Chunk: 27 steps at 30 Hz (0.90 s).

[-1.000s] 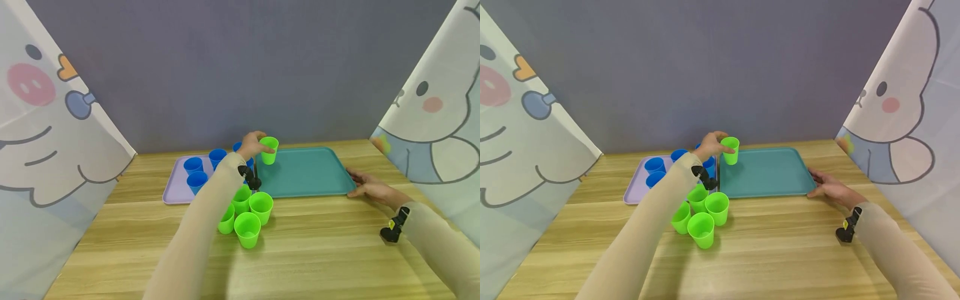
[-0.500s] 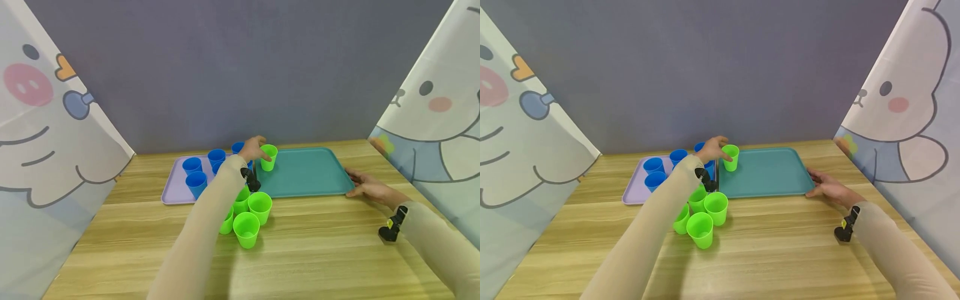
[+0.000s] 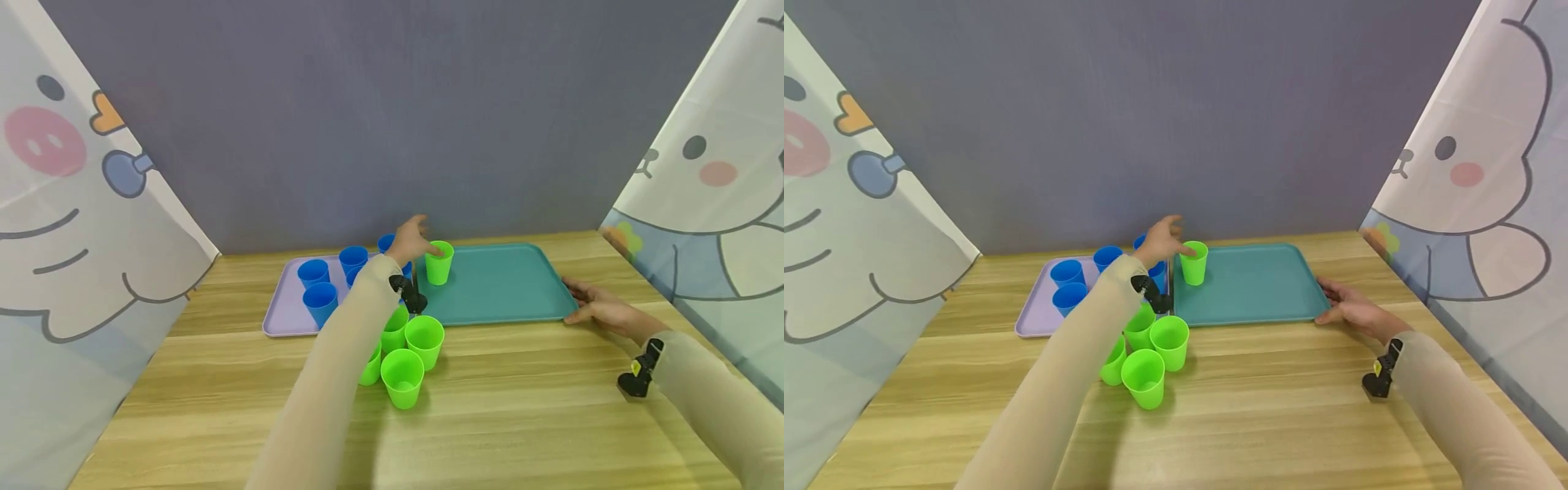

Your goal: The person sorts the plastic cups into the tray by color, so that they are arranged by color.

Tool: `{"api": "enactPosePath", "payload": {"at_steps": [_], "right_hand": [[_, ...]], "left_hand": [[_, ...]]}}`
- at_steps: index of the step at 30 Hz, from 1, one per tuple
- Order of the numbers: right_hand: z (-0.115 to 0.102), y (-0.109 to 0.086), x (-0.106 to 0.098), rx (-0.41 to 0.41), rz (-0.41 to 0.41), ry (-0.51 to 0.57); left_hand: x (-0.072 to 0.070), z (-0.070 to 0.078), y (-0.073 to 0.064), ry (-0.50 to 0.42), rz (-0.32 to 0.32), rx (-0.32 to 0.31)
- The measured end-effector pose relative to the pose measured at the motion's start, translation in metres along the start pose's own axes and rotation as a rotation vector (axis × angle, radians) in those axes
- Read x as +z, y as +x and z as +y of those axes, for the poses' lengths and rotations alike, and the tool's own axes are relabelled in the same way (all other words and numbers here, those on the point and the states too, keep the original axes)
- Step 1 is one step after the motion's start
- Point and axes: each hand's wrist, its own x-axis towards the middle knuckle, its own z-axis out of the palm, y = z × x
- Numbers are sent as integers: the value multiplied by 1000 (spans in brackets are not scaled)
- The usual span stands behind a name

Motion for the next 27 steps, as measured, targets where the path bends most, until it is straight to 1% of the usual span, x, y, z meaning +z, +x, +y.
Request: {"api": "enactPosePath", "payload": {"at_steps": [3,5,10,14,17,21,24,27], "right_hand": [[-1,0,0,2,-9,-3],[-1,-1,-1,1,-13,-8],[-1,-1,-1,4,-17,-26],[-2,-1,1,16,-14,-47],[-3,-1,1,38,-8,-64],[-3,-2,-1,28,-4,-65],[-1,-2,-1,14,-9,-45],[0,-1,-1,13,-9,-31]], "left_hand": [[-10,7,-1,-76,82,25],[-17,13,-3,-100,97,29],[-28,24,-15,-127,65,19],[-30,28,-21,-153,20,46],[-28,27,-27,-188,-46,85],[-20,21,-38,-219,-172,173],[-15,17,-49,-208,-289,243],[-15,13,-60,-159,-445,301]]}}
